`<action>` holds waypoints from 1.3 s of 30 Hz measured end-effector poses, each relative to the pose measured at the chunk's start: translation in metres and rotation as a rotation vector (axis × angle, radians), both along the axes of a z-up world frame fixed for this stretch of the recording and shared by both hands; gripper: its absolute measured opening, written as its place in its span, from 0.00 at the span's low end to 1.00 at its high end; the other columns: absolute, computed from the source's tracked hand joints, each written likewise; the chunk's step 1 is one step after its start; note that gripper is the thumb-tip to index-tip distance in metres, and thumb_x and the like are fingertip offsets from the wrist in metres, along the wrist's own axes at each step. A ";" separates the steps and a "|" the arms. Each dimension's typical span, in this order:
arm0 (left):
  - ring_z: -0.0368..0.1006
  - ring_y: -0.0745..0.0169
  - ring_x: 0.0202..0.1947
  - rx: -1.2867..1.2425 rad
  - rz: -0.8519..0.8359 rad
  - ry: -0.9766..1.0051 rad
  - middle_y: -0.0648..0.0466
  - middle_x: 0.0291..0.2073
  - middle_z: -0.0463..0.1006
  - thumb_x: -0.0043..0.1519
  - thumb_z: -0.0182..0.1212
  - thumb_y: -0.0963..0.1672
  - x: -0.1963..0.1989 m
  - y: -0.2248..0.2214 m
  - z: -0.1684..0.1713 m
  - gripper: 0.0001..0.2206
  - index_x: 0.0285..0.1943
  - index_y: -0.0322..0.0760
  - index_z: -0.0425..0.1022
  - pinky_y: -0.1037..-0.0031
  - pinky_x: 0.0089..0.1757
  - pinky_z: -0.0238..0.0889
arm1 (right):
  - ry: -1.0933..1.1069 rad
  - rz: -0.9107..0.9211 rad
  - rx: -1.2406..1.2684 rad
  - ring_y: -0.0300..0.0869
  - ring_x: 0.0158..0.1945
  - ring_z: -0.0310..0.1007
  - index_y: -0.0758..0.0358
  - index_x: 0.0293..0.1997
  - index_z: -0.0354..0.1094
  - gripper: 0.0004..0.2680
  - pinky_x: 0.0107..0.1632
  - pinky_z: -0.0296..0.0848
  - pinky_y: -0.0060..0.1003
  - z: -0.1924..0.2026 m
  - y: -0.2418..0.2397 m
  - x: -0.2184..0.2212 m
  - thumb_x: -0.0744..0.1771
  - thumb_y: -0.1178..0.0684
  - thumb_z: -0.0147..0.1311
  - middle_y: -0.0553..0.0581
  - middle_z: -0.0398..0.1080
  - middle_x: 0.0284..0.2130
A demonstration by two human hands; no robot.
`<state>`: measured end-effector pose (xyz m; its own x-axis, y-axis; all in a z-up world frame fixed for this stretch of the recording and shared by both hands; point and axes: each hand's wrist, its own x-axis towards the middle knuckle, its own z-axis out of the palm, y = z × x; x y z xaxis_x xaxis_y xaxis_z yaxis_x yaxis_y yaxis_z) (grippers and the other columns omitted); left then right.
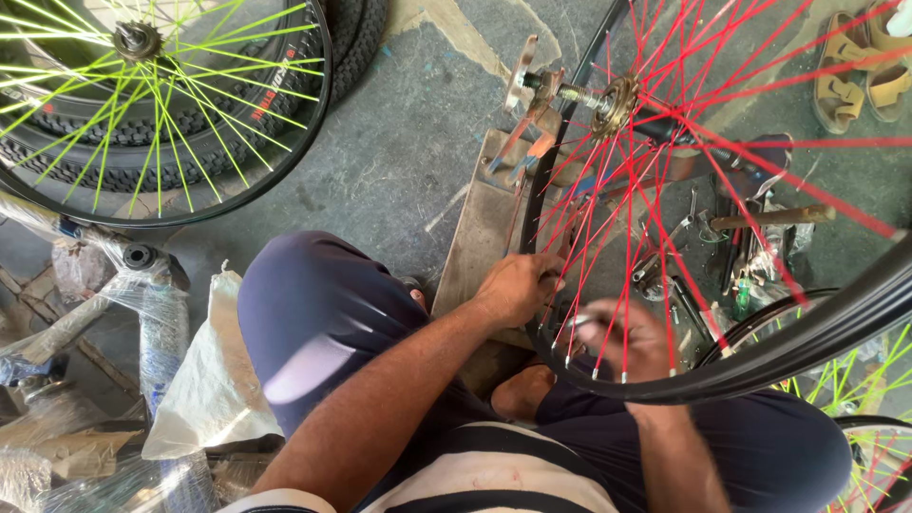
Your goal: The person adjusts spoke nipples on a bicycle wheel by hand while the wheel is mounted on a stand, periodically spinning the wheel to check its alignment.
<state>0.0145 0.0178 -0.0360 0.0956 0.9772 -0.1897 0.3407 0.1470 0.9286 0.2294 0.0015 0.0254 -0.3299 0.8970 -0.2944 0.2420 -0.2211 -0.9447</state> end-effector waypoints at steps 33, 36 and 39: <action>0.78 0.36 0.42 0.145 -0.201 0.290 0.39 0.39 0.82 0.55 0.69 0.49 0.002 -0.018 0.044 0.22 0.54 0.33 0.74 0.52 0.45 0.70 | -0.555 0.248 0.786 0.55 0.41 0.79 0.64 0.48 0.74 0.10 0.44 0.75 0.44 0.023 -0.051 -0.038 0.64 0.55 0.63 0.63 0.78 0.39; 0.79 0.46 0.37 -0.067 -0.378 -0.075 0.42 0.36 0.82 0.57 0.68 0.51 -0.024 -0.017 0.055 0.22 0.52 0.31 0.76 0.58 0.41 0.73 | -0.530 0.279 0.862 0.54 0.42 0.79 0.63 0.46 0.75 0.09 0.45 0.75 0.45 0.056 -0.054 -0.029 0.63 0.56 0.62 0.61 0.78 0.40; 0.79 0.63 0.35 -0.357 -0.562 -0.712 0.54 0.36 0.81 0.63 0.64 0.48 -0.036 -0.017 0.052 0.16 0.55 0.34 0.77 0.67 0.41 0.74 | -0.489 0.194 0.782 0.48 0.38 0.83 0.61 0.42 0.78 0.08 0.42 0.77 0.40 0.072 -0.059 -0.019 0.62 0.57 0.64 0.57 0.81 0.36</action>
<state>-0.0215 0.0008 0.0159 0.7372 0.6502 -0.1837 -0.1764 0.4476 0.8766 0.2102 -0.0578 0.0972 -0.4930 0.8411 0.2225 0.6172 0.5183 -0.5920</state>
